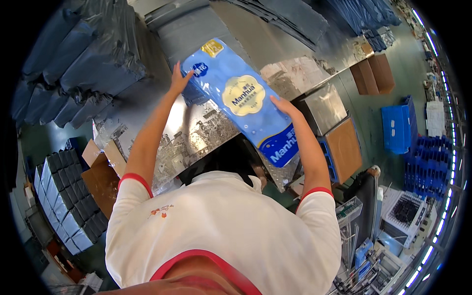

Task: The person picks up blue packages of wipes, slides them into grey plastic mailer bags, and stacks the filled bags on the metal worktable.

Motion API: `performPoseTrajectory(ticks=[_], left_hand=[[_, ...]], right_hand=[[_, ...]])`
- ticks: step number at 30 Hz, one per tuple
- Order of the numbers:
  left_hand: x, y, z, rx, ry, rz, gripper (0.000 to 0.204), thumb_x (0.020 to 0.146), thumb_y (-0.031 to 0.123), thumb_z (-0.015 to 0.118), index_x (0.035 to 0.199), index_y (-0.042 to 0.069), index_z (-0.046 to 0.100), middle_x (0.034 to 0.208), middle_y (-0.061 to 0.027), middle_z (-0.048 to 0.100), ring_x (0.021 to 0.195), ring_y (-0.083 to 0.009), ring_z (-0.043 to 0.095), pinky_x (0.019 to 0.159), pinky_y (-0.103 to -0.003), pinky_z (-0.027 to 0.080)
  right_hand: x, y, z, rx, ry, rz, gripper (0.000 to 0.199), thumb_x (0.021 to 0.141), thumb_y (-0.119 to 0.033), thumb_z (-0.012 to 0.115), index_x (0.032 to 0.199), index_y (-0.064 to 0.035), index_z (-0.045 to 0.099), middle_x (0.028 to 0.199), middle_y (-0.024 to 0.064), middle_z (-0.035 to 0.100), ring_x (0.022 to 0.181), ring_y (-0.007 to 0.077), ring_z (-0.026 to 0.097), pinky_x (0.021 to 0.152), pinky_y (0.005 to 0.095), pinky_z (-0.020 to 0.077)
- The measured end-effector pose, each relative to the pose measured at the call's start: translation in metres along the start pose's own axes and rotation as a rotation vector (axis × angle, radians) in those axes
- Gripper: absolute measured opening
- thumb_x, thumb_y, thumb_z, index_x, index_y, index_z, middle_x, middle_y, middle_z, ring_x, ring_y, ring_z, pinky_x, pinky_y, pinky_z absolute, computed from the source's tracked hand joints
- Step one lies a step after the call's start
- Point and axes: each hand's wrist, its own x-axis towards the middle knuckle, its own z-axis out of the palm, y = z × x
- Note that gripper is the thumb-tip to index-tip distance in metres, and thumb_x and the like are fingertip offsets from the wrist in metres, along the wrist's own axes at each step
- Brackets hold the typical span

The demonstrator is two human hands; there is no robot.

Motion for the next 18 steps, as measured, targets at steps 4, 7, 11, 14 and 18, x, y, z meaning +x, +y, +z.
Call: performPoseTrajectory(ticks=[4, 7, 11, 14, 18], left_hand=[[0.032, 0.006, -0.003, -0.136, -0.113, -0.034, 0.066, 0.062, 0.036, 0.066, 0.112, 0.001, 0.039, 0.108, -0.0192, 0.044, 0.101, -0.0315, 0.042, 0.086, -0.036, 0.034], [0.05, -0.013, -0.006, -0.206, -0.186, -0.004, 0.054, 0.063, 0.033, 0.067, 0.104, 0.006, 0.046, 0.095, -0.0132, 0.051, 0.089, -0.024, 0.049, 0.08, -0.031, 0.037], [0.026, -0.02, -0.001, -0.581, -0.3, -0.196, 0.036, 0.073, 0.029, 0.058, 0.1, 0.007, 0.048, 0.091, -0.0063, 0.052, 0.085, -0.0155, 0.048, 0.077, -0.027, 0.037], [0.007, -0.024, -0.009, -0.703, -0.412, -0.266, 0.024, 0.082, 0.019, 0.042, 0.1, 0.005, 0.048, 0.092, -0.0043, 0.052, 0.086, -0.0128, 0.047, 0.076, -0.023, 0.036], [-0.024, -0.031, -0.007, -0.994, -0.528, -0.379, 0.03, 0.07, 0.002, 0.041, 0.1, 0.0, 0.047, 0.094, -0.0054, 0.053, 0.09, -0.0126, 0.047, 0.08, -0.025, 0.036]], right_hand=[[-0.048, -0.047, 0.041, 0.227, -0.175, 0.166, 0.071, 0.077, -0.06, 0.03, 0.108, 0.0011, 0.046, 0.097, 0.0143, 0.055, 0.082, 0.02, 0.056, 0.069, 0.0302, 0.0468], [-0.05, -0.024, 0.045, 0.187, -0.428, 0.204, 0.077, 0.073, -0.068, 0.024, 0.112, -0.0048, 0.045, 0.095, 0.0137, 0.056, 0.081, 0.0223, 0.057, 0.069, 0.0322, 0.0464], [0.0, -0.014, 0.034, -0.101, -0.093, 0.019, 0.059, 0.08, -0.055, 0.031, 0.084, -0.0034, 0.06, 0.073, 0.0106, 0.06, 0.064, 0.0201, 0.058, 0.06, 0.0302, 0.0441], [0.061, -0.068, 0.025, -0.583, 0.567, -0.486, 0.029, 0.079, -0.03, 0.045, 0.079, -0.0039, 0.057, 0.074, 0.0104, 0.057, 0.067, 0.0234, 0.054, 0.061, 0.0318, 0.0421], [0.149, -0.127, 0.008, -0.946, 0.67, -1.04, 0.023, 0.073, -0.018, 0.048, 0.094, -0.0094, 0.052, 0.093, 0.0084, 0.052, 0.091, 0.0236, 0.048, 0.068, 0.0342, 0.0422]])
